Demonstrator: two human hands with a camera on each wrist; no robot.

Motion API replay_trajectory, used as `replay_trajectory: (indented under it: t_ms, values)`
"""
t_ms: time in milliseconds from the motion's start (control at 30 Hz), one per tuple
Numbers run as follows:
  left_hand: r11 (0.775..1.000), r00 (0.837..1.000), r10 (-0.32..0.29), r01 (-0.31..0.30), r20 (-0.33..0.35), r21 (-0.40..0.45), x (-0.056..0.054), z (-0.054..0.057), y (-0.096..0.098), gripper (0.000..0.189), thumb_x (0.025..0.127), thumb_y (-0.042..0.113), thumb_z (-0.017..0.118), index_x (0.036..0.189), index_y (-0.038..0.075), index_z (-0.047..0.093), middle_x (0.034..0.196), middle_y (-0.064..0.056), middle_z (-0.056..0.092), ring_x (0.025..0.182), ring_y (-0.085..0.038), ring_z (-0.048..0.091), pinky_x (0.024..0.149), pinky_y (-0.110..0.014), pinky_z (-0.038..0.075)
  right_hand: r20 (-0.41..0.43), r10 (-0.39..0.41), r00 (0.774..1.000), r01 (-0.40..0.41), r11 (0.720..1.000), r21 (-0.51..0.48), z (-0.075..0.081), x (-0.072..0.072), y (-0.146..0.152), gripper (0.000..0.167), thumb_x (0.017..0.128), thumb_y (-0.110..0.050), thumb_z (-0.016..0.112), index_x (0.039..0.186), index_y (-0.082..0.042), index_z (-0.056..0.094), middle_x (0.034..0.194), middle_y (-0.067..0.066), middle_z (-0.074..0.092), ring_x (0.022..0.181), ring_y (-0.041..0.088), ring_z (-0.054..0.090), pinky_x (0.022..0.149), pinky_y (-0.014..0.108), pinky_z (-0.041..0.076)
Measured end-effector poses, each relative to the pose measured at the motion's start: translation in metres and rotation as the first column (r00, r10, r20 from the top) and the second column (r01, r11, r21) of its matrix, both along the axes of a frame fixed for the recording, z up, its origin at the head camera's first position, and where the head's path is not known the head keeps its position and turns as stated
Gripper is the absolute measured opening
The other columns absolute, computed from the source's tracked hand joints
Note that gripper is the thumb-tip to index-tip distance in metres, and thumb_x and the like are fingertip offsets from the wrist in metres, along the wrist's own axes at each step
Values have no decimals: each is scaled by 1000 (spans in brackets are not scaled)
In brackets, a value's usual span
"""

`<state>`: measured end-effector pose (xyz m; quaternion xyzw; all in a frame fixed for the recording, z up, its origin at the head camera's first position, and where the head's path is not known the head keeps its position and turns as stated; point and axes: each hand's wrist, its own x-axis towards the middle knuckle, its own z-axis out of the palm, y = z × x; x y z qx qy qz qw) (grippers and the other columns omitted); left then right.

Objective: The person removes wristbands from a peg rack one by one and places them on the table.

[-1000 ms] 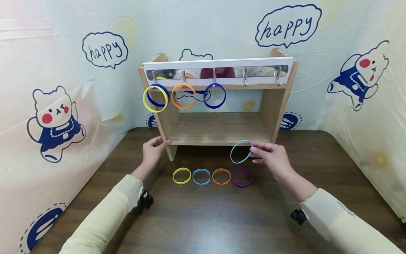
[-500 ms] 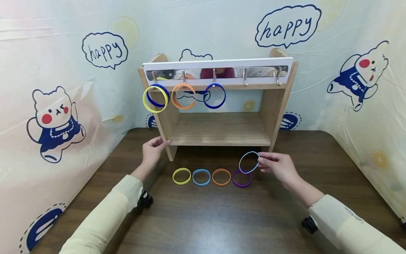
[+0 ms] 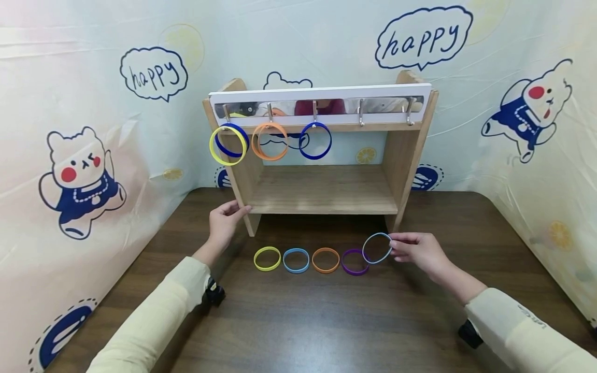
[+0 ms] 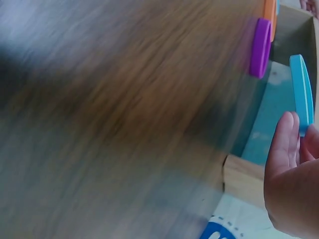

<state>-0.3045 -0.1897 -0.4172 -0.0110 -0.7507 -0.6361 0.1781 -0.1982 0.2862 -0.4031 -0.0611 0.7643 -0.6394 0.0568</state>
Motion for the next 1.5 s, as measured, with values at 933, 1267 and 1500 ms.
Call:
replay_trajectory:
  t_ms: [933,1267,1500]
  values:
    - [1000,1000,10,-10,22,-15,0,0,0,54,74,43,84,111,6,73,105,-10,70,96,-20,64,84,-36,53,180,136,974,-145,989,37,-24,-10,31,44,97,-6,60,128,22,46,100,14,71,87,20,69,76,36,56]
    - [1000,1000,6,-6,20,-15,-1,-1,0,55,74,42,84,113,5,72,106,-10,70,96,-20,64,83,-35,53,192,150,970,-157,987,18,-30,-9,33,44,97,-4,59,129,23,44,101,14,70,86,18,69,75,34,56]
    - [1000,1000,7,-7,22,-17,-1,-1,0,55,74,43,84,113,6,72,106,-10,70,96,-20,64,85,-37,53,183,179,967,-181,984,-5,-32,-10,34,45,95,-3,61,128,23,44,100,13,71,87,17,69,76,33,56]
